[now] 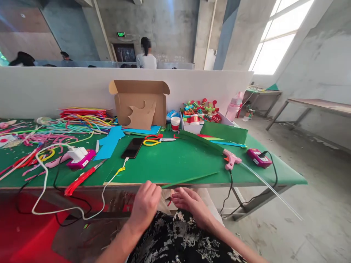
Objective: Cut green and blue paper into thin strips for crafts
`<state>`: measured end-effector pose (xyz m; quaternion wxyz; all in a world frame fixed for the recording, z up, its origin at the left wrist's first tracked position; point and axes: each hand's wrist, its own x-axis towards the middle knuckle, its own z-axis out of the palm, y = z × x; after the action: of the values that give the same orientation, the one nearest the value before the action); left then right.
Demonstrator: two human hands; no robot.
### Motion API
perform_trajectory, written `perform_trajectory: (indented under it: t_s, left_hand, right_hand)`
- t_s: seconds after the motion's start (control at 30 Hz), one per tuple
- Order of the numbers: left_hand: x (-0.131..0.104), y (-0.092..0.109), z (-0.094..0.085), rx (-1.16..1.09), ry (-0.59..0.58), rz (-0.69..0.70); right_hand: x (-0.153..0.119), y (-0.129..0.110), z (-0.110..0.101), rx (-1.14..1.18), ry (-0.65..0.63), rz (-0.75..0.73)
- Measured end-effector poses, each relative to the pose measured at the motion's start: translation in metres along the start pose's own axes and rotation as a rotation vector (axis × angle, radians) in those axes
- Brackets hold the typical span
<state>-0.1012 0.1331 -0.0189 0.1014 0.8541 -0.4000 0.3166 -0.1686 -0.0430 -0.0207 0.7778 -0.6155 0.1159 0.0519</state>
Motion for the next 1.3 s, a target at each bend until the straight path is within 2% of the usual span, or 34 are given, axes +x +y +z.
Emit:
perform_trajectory:
  t_s: [0.03, 0.1, 0.17, 0.2, 0.23, 0.3, 0.37, 0.4, 0.43, 0.47, 0.57, 0.7, 0.77, 0.83, 0.97, 1.07, 1.17, 1.3]
  left_hand:
    - [0.003, 0.016, 0.000, -0.024, 0.019, -0.002]
    - [0.007, 0.043, 0.000, -0.151, 0.075, 0.040]
    - [0.010, 0.055, -0.001, -0.397, 0.064, 0.004]
    - [0.013, 0.055, -0.003, -0.545, 0.024, -0.086]
    - [0.016, 0.053, -0.006, -0.702, -0.040, -0.214]
    - [0.026, 0.043, -0.011, -1.016, -0.192, -0.501]
    - [0.036, 0.037, -0.014, -1.350, -0.350, -0.645]
    - [0.040, 0.036, -0.014, -1.485, -0.409, -0.702]
    - [0.044, 0.036, -0.014, -1.593, -0.436, -0.762]
    - [0.046, 0.037, -0.013, -1.669, -0.423, -0.833]
    - [0.050, 0.039, -0.009, -1.780, -0.194, -1.050]
    - [0.049, 0.027, -0.006, -1.808, 0.148, -1.273]
    - [0.045, 0.020, -0.005, -1.788, 0.274, -1.328]
    - [0.041, 0.014, -0.006, -1.771, 0.348, -1.341]
    - [0.037, 0.009, -0.008, -1.764, 0.387, -1.369]
    - [0.039, 0.014, -0.008, -1.756, 0.372, -1.353]
    - [0.040, 0.026, -0.006, -1.691, 0.314, -1.306]
    - [0.039, 0.046, -0.003, -1.535, 0.092, -1.222]
  right_hand:
    - [0.005, -0.003, 0.006, 0.149, 0.036, 0.022]
    - [0.015, -0.012, 0.006, 0.348, 0.157, -0.033]
    - [0.018, -0.023, -0.003, 0.401, 0.225, -0.118]
    - [0.017, -0.028, -0.010, 0.369, 0.191, -0.136]
    - [0.014, -0.033, -0.016, 0.305, 0.096, -0.125]
    - [0.006, -0.041, -0.026, 0.129, -0.235, -0.021]
    - [-0.002, -0.046, -0.031, -0.024, -0.606, 0.128]
    - [-0.005, -0.047, -0.031, -0.079, -0.742, 0.186]
    - [-0.007, -0.047, -0.031, -0.113, -0.815, 0.218]
    - [-0.008, -0.047, -0.031, -0.132, -0.830, 0.227]
    - [-0.008, -0.042, -0.035, -0.127, -0.658, 0.180]
    - [-0.012, -0.035, -0.055, -0.125, -0.438, 0.123]
    - [-0.016, -0.032, -0.069, -0.134, -0.366, 0.103]
    - [-0.021, -0.031, -0.082, -0.142, -0.298, 0.088]
    - [-0.025, -0.035, -0.096, -0.097, -0.119, 0.021]
    - [-0.019, -0.045, -0.088, -0.119, -0.055, -0.073]
    - [-0.006, -0.053, -0.063, -0.241, -0.152, -0.080]
    - [0.012, -0.048, -0.031, -0.307, -0.356, -0.020]
